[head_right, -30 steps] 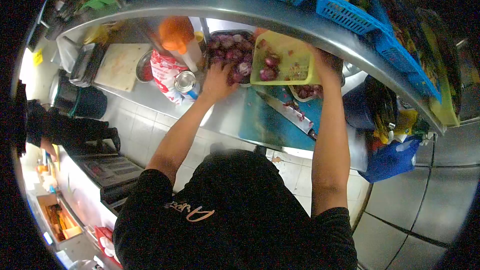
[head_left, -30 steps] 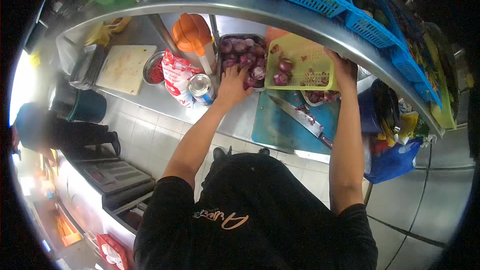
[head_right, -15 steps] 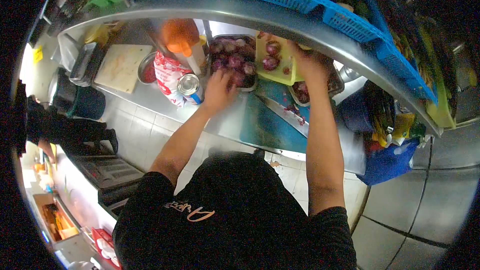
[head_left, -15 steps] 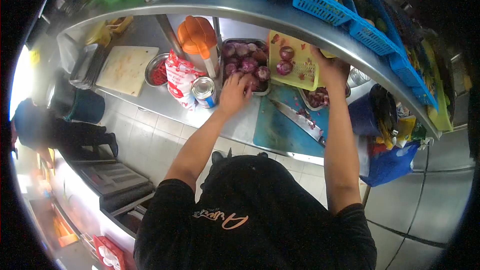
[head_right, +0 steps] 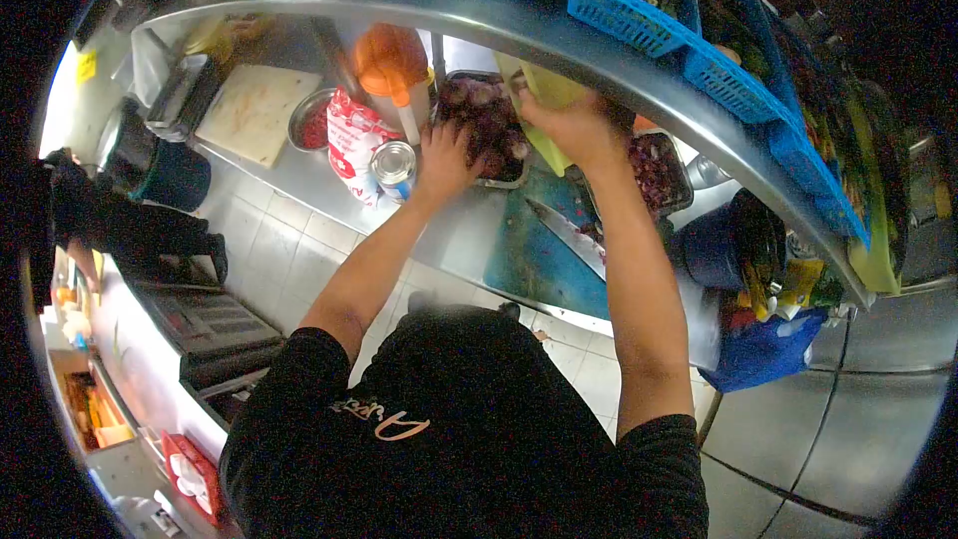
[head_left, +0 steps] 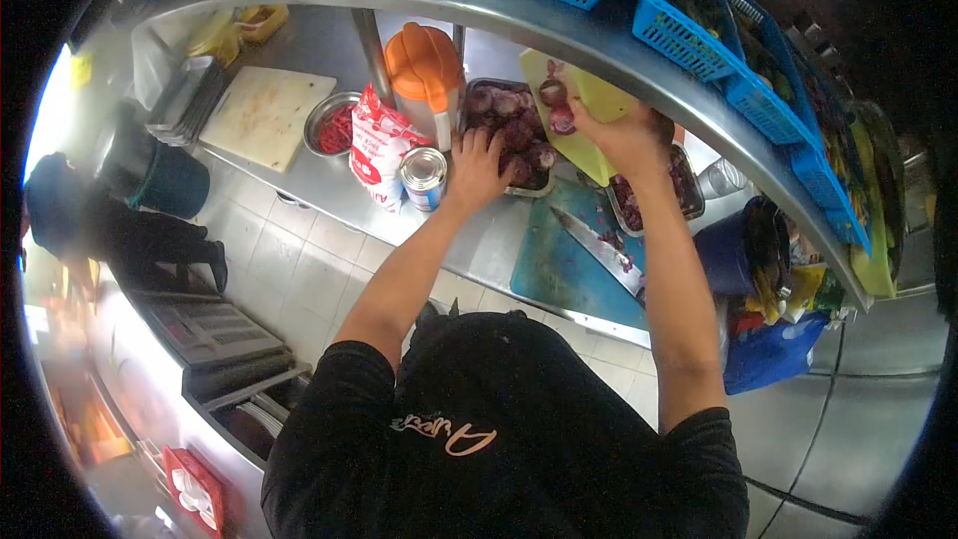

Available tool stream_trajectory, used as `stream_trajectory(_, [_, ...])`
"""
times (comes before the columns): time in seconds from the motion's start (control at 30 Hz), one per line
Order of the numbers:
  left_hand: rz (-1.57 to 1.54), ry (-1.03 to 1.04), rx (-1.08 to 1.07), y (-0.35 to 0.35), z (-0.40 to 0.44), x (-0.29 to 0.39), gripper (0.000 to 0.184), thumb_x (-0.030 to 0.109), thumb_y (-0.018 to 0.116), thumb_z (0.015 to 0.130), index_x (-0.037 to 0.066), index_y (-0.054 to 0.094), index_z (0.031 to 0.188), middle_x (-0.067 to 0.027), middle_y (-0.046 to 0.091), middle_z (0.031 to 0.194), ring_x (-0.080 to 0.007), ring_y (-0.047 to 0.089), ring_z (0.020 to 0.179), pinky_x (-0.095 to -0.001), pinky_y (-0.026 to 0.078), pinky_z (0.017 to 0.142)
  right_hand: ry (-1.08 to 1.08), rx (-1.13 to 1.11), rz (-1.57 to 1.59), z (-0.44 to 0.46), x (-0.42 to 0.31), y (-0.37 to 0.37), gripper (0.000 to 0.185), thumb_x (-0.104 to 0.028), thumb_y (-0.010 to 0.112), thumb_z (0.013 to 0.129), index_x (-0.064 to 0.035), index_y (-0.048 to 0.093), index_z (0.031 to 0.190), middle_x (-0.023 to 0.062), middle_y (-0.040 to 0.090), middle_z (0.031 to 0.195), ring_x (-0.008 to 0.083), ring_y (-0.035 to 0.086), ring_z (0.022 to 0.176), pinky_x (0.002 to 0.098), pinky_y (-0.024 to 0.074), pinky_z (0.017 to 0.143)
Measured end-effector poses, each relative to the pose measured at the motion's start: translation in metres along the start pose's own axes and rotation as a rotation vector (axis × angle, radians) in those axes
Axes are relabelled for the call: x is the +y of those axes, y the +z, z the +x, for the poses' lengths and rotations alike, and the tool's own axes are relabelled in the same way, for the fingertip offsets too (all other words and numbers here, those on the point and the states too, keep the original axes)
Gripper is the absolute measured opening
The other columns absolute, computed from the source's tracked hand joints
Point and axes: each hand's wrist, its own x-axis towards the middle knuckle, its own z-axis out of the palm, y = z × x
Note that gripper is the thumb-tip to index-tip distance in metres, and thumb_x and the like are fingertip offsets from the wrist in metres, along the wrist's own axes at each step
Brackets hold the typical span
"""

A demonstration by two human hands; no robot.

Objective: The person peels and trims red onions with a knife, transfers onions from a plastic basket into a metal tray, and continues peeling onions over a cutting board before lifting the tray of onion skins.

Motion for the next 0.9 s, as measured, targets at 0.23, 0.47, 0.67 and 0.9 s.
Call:
stream_trajectory(0.23, [-0.047,-0.03,-0.051,-0.001,-0.004,0.003,0.062,0.037,0.061,0.075,0.001,0.047,0.123,-0.026,0.044,0.123,-0.04,0.038,0.118,-0.0556,0.025,0.103,-0.002,-0.04,0.136,-0.003,0.004,0.004,0.052,-0.036,0.077,0.065,-0.0066,0.063,0.105,0.0105,0.067,0.099,0.0271,0.065,0.09,0.0353,0.0497,0.08])
stream_trajectory(0.47, [-0.014,0.04,-0.081,-0.009,0.008,0.019,0.063,0.037,0.058,0.077,0.009,0.044,0.131,-0.0259,0.035,0.136,-0.042,0.033,0.125,-0.0537,0.025,0.105,0.2,0.062,0.243,-0.015,0.035,-0.014,0.042,-0.024,0.077,0.07,-0.0029,0.061,0.103,0.0134,0.064,0.097,0.0276,0.061,0.091,0.0362,0.0451,0.083])
stream_trajectory(0.67, [-0.101,0.216,-0.143,0.0,0.04,0.033,0.049,0.028,0.056,0.08,0.014,0.049,0.127,-0.0182,0.034,0.139,-0.0392,0.031,0.128,-0.05,0.026,0.106,0.058,0.332,0.046,-0.039,0.075,-0.022,0.047,-0.018,0.073,0.075,0.0029,0.054,0.113,0.0124,0.055,0.111,0.0238,0.052,0.099,0.0363,0.0411,0.086])
stream_trajectory(0.9, [0.011,0.144,-0.149,0.077,0.071,-0.006,0.042,0.03,0.053,0.083,0.012,0.053,0.121,-0.0166,0.048,0.124,-0.0344,0.042,0.12,-0.0503,0.033,0.1,0.402,0.515,0.485,-0.081,0.107,-0.059,0.056,-0.013,0.066,0.08,0.0015,0.044,0.129,0.0116,0.053,0.111,0.0186,0.049,0.104,0.0316,0.0409,0.087])
